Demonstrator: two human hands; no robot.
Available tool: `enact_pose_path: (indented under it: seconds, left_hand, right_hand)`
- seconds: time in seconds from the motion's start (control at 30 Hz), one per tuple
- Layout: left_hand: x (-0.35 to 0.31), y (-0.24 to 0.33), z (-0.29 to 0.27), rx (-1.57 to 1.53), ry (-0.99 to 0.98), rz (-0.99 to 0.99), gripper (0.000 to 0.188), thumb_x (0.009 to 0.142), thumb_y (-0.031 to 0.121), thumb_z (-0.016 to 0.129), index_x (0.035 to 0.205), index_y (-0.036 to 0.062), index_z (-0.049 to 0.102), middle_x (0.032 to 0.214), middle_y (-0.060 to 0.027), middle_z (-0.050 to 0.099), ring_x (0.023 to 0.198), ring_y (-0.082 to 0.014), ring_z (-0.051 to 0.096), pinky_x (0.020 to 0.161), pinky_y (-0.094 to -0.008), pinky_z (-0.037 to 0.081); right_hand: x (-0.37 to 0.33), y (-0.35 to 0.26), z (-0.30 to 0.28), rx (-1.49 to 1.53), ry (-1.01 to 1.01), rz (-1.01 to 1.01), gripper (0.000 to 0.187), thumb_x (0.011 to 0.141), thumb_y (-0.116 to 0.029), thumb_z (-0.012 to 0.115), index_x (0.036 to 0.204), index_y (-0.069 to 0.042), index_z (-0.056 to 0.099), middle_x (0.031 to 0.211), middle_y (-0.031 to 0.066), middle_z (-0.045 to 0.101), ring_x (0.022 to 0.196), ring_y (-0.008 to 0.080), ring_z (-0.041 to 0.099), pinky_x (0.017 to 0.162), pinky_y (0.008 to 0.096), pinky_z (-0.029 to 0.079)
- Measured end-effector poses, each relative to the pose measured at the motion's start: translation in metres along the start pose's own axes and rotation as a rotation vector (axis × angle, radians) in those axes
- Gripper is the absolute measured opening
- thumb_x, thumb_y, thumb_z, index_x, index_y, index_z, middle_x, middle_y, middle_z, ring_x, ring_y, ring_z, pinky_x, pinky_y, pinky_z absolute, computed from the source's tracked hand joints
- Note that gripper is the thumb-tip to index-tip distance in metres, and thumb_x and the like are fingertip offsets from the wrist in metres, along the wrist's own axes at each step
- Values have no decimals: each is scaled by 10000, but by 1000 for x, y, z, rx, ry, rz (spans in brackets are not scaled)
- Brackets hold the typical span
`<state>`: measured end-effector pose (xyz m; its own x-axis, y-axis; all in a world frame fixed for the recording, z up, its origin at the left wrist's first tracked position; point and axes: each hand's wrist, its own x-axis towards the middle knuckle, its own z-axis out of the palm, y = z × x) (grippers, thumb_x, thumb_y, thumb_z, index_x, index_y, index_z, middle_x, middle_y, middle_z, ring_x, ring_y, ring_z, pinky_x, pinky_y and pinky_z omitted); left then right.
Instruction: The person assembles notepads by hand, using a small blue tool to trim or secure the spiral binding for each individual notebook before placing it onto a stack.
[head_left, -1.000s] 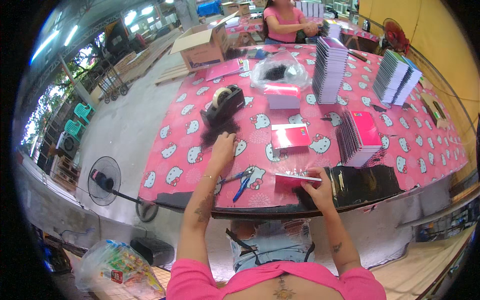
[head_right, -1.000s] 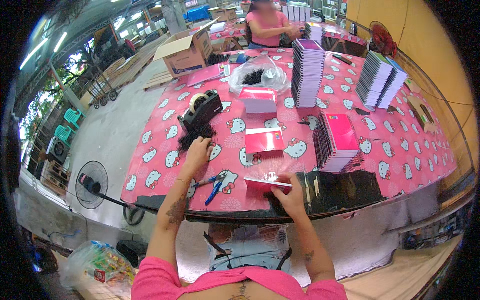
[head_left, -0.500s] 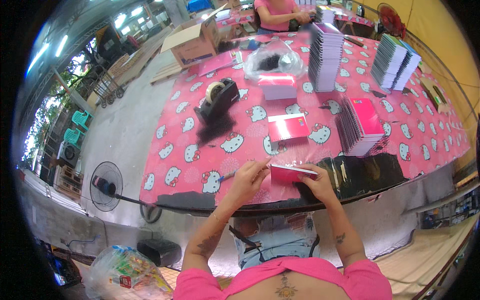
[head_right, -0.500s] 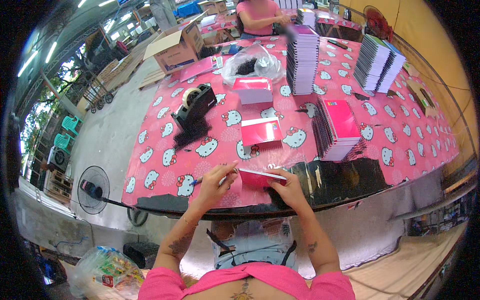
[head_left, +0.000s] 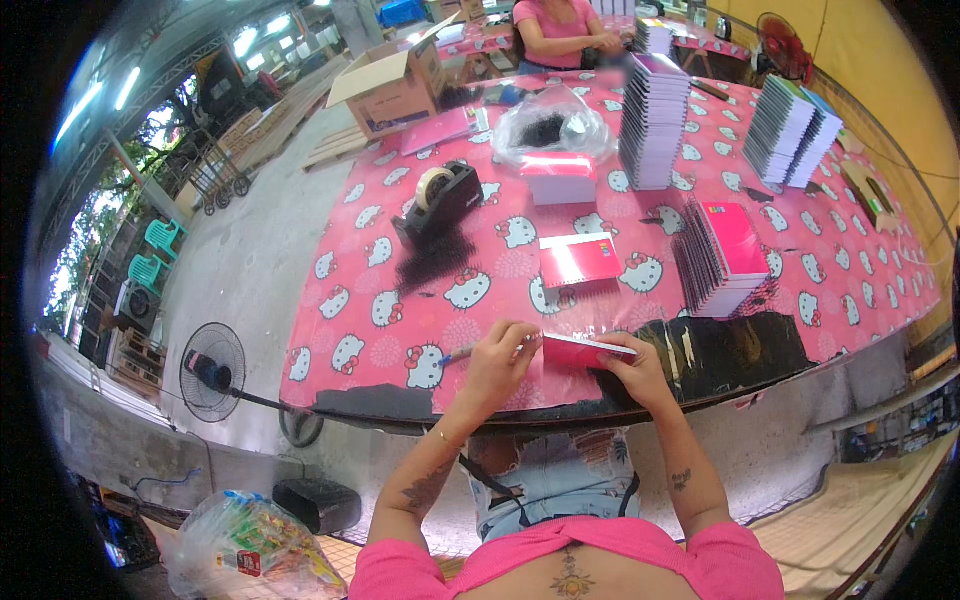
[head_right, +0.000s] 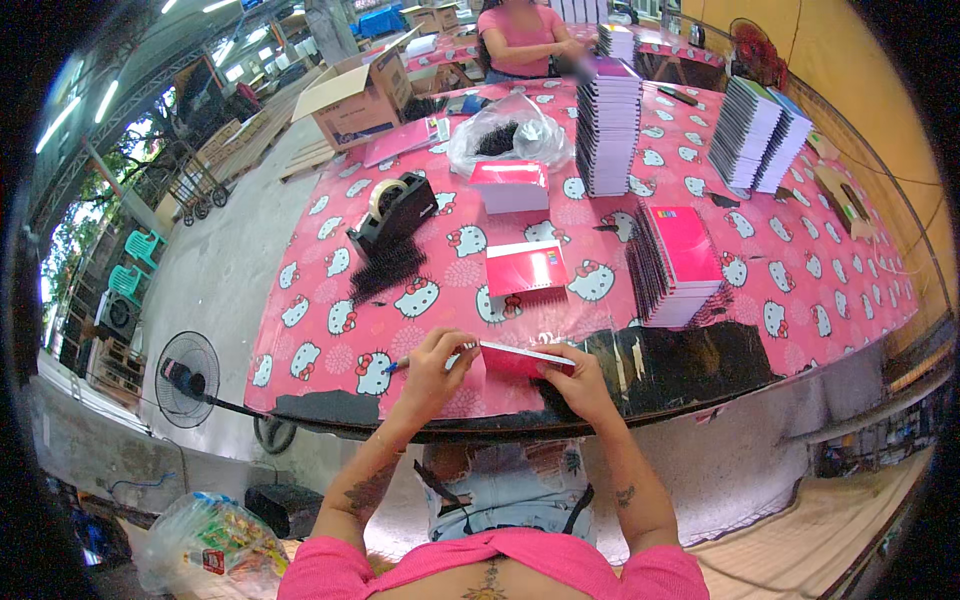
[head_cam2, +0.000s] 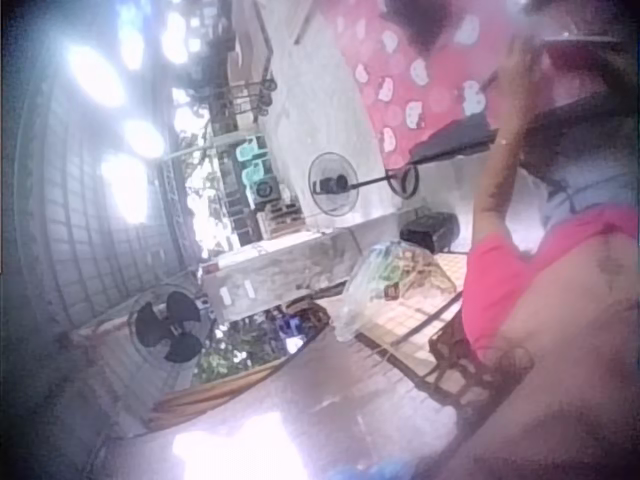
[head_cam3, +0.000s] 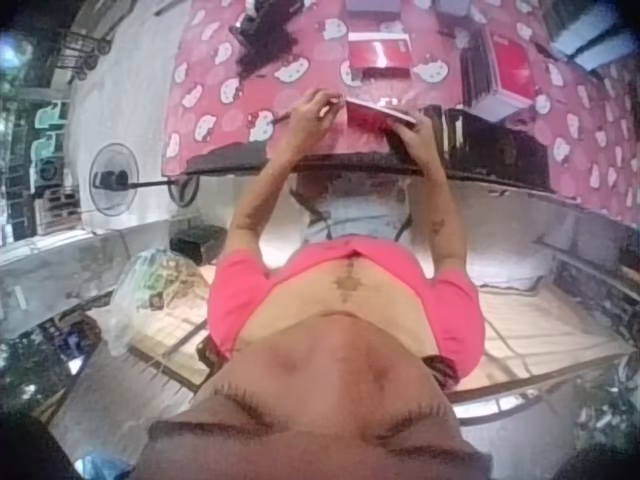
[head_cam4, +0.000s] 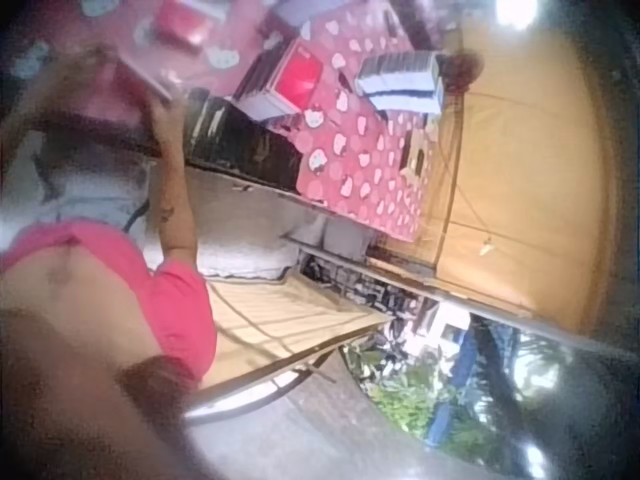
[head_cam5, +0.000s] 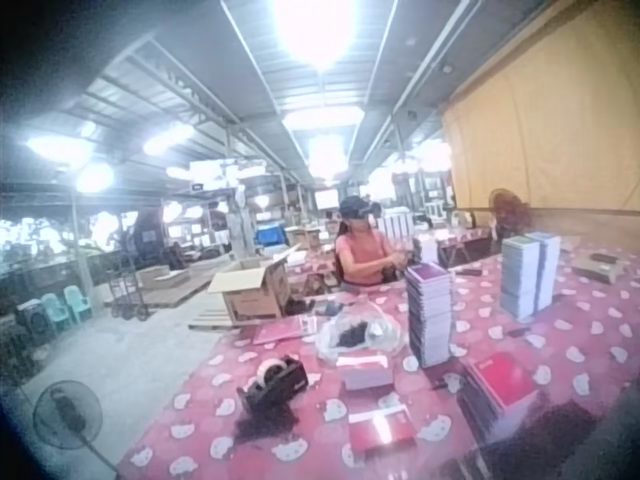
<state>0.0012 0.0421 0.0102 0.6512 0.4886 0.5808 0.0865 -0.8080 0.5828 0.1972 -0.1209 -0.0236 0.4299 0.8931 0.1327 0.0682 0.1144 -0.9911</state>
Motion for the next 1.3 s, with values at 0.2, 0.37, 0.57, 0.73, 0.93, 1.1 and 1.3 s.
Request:
enact_pose_path:
  seconds: [0.2,0.37,0.57,0.73,0.93,1.1,1.3]
  left_hand:
    - [12,22,-24,-6,-199,-50,220,913,141,666,1102,37,625,1037,-159,626,884,-352,635,735,-414,520]
    - [3,7,-15,70,-300,135,257,922,208,673,1138,76,627,1022,-143,607,870,-362,631,755,-439,520]
    - [4,7,-25,74,-416,53,256,922,223,680,1121,69,629,992,-129,615,836,-347,646,737,-416,530]
    - [7,11,-30,126,-356,162,266,955,278,634,1106,59,626,965,-124,620,800,-337,646,723,-421,525]
    - [-1,44,-17,531,-241,82,543,963,435,574,1334,44,512,1324,-189,526,1230,-372,511,1016,-562,373]
    - [-65,39,24,569,-134,110,804,957,592,450,1497,3,356,1513,-211,368,1452,-357,283,1146,-661,45]
    - [-32,36,18,709,-171,68,854,960,606,439,1530,-8,272,1615,-230,199,1523,-379,109,1153,-665,-4]
  right_hand:
    - [-9,3,-1,-39,-2,15,268,851,2,707,1119,10,697,988,61,713,926,123,636,850,279,504]
    - [-16,-11,3,29,-27,29,248,872,-8,705,1118,11,695,999,55,709,924,120,632,849,280,506]
    - [-18,-8,7,73,-61,26,243,884,8,687,1128,14,689,989,36,703,918,103,620,834,269,501]
    - [-21,-11,9,39,-71,7,238,894,17,671,1131,11,688,980,26,697,916,96,609,835,263,492]
    - [-26,-27,33,92,13,-59,239,885,2,699,1123,-11,681,976,12,681,887,86,616,765,244,514]
    - [-30,-42,31,138,229,64,237,898,-27,700,1133,-7,683,957,23,687,873,95,612,804,265,498]
    - [-31,-39,37,172,113,48,245,882,-26,709,1126,-27,683,940,1,687,816,67,622,674,225,523]
